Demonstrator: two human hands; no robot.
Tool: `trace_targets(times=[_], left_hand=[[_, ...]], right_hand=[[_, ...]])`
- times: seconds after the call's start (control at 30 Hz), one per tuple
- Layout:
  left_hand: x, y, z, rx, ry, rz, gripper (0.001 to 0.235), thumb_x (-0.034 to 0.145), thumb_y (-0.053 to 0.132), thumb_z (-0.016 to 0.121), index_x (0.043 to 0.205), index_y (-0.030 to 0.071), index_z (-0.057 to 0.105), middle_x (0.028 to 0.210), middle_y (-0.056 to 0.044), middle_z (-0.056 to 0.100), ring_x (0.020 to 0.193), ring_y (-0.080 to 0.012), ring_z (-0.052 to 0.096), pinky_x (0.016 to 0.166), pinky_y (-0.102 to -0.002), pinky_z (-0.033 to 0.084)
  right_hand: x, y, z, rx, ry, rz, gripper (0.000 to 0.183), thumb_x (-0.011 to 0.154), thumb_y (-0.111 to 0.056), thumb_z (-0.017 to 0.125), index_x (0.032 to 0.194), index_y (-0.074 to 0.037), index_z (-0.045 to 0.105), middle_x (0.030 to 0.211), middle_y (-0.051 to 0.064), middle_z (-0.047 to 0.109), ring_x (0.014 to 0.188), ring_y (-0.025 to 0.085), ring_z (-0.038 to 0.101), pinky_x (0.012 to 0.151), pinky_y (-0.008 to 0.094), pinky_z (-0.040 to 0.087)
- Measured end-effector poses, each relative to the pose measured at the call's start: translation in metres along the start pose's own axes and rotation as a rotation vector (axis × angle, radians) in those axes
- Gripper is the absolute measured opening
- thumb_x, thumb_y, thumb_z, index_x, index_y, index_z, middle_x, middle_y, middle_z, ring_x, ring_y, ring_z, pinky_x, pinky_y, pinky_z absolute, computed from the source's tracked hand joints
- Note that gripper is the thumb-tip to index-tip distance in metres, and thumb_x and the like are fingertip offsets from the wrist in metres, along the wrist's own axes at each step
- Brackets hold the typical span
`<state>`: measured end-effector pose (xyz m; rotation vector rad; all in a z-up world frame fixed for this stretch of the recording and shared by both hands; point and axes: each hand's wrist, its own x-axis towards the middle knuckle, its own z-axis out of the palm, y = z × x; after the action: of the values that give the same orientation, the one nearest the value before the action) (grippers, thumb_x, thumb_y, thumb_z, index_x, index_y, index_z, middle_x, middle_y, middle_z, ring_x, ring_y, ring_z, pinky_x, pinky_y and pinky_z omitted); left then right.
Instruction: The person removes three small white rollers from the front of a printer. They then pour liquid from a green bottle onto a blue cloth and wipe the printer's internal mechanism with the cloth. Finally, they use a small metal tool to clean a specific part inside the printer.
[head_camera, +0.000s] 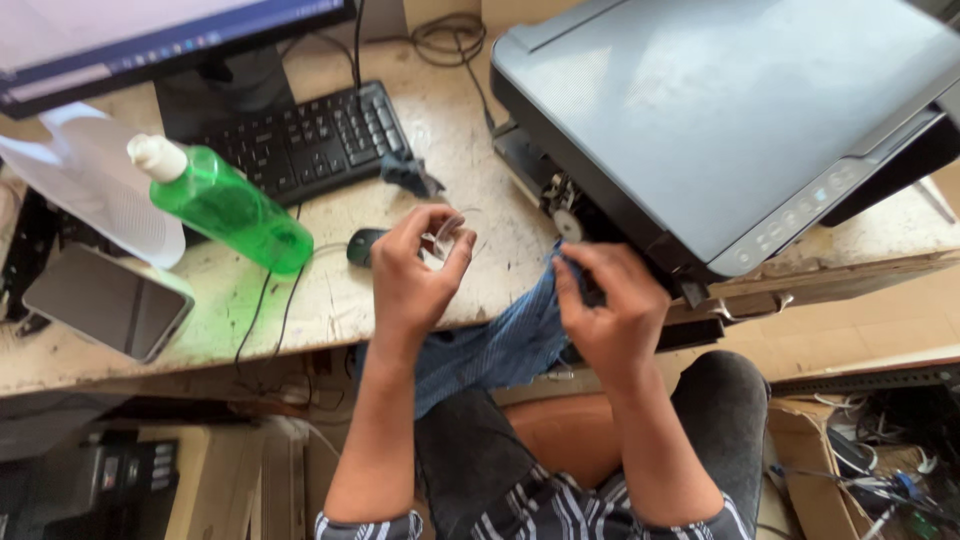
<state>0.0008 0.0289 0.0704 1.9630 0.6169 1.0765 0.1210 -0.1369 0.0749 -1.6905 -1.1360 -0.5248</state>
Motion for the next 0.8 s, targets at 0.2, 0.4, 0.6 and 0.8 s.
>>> trace_targets(times=[0.2,0.4,0.6,0.8], left_hand=[[0.038,0.042,0.033,0.214,0.120,0.744,0.017,0.089,0.012,0.086,0.096,0.015,0.071,0.109,0.000,0.073,0.111,-0.0211,0.059,0.097,-0.037,0.048],[0.071,0.068,0.047,0.398,-0.056,0.897,0.027,0.084,0.012,0.089,0.105,0.021,0.073,0.117,0.003,0.067,0.115,-0.0197,0.055,0.099,-0.036,0.047],[0.074,0.079,0.039,0.464,-0.159,0.815,0.059,0.074,0.022,0.096,0.126,0.019,0.066,0.121,-0.001,0.058,0.114,-0.0213,0.055,0.095,-0.038,0.048],[0.089,0.095,0.043,0.596,-0.201,0.810,0.097,0.058,0.027,0.100,0.141,0.020,0.050,0.126,-0.005,0.050,0.120,-0.0260,0.050,0.106,-0.043,0.046]], right_hand=[[-0.005,-0.007,-0.003,-0.008,-0.039,-0.015,0.017,0.083,0.000,0.082,0.098,-0.004,0.075,0.093,0.010,0.074,0.081,0.023,0.073,0.070,0.031,0.058],[-0.004,-0.003,-0.022,-0.046,-0.023,-0.034,0.017,0.081,-0.002,0.083,0.096,-0.006,0.076,0.090,0.007,0.073,0.077,0.022,0.073,0.067,0.031,0.058],[-0.009,0.002,-0.022,-0.057,-0.025,-0.018,0.019,0.081,-0.003,0.084,0.097,-0.007,0.077,0.095,0.007,0.075,0.081,0.021,0.074,0.070,0.030,0.059],[-0.011,0.004,-0.019,-0.064,-0.022,0.027,0.018,0.080,-0.005,0.085,0.096,-0.006,0.076,0.095,0.008,0.076,0.082,0.021,0.075,0.071,0.030,0.059]])
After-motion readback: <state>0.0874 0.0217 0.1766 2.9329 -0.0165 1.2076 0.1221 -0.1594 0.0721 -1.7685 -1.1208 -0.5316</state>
